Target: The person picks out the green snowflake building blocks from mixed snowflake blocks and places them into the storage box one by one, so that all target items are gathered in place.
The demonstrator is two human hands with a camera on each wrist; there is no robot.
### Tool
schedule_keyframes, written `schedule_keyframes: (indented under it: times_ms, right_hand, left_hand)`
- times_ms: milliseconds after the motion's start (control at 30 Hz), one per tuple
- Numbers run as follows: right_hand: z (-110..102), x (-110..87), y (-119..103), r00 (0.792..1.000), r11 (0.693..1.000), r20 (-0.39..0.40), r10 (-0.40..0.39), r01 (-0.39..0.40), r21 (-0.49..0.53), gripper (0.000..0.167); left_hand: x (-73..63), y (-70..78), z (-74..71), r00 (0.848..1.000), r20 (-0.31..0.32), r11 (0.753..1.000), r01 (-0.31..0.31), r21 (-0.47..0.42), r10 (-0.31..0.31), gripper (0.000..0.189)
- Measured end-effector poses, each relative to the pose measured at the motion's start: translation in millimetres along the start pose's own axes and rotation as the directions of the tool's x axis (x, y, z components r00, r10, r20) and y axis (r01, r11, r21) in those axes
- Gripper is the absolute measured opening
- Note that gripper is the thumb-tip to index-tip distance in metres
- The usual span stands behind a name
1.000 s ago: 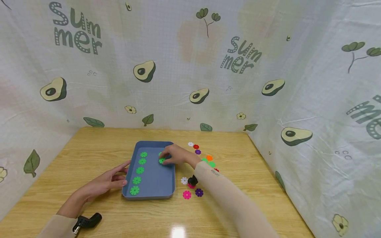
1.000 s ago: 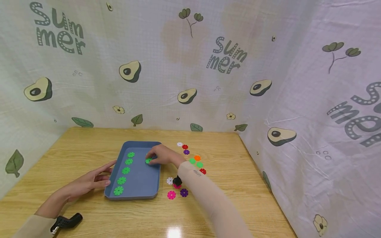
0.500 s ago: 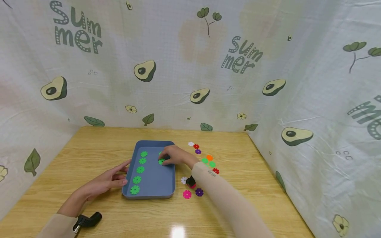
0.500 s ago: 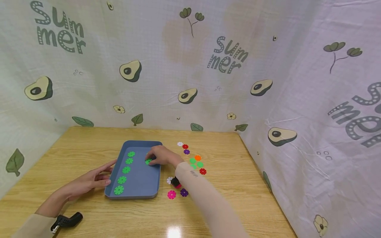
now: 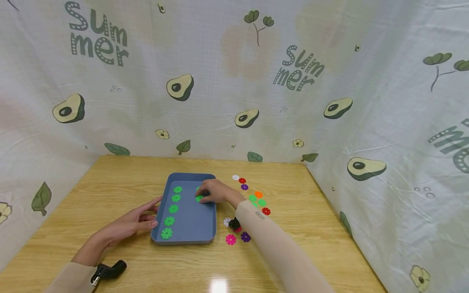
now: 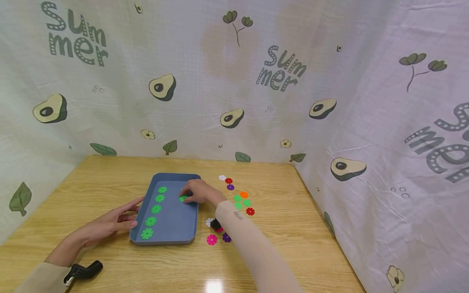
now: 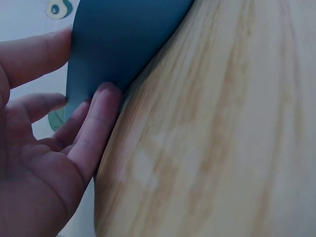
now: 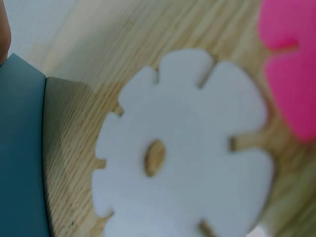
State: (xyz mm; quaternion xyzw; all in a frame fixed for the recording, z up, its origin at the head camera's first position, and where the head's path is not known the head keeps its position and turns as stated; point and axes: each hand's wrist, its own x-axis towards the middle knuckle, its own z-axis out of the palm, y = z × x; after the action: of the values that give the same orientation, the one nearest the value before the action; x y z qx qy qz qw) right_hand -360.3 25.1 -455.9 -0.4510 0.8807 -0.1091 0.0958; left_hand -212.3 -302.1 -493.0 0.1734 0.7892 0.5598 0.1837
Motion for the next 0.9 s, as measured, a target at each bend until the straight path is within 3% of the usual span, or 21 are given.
schedule_keyframes:
  times_ms: [900]
  right_hand:
    - [-1.4, -1.6, -1.1, 1.0, 1.0, -0.012, 0.011, -0.011, 0.01, 0.03]
  left_hand:
    - [0.0, -1.4, -0.3, 1.0, 0.0, 1.0, -0.004, -0.016, 0.004, 0.083]
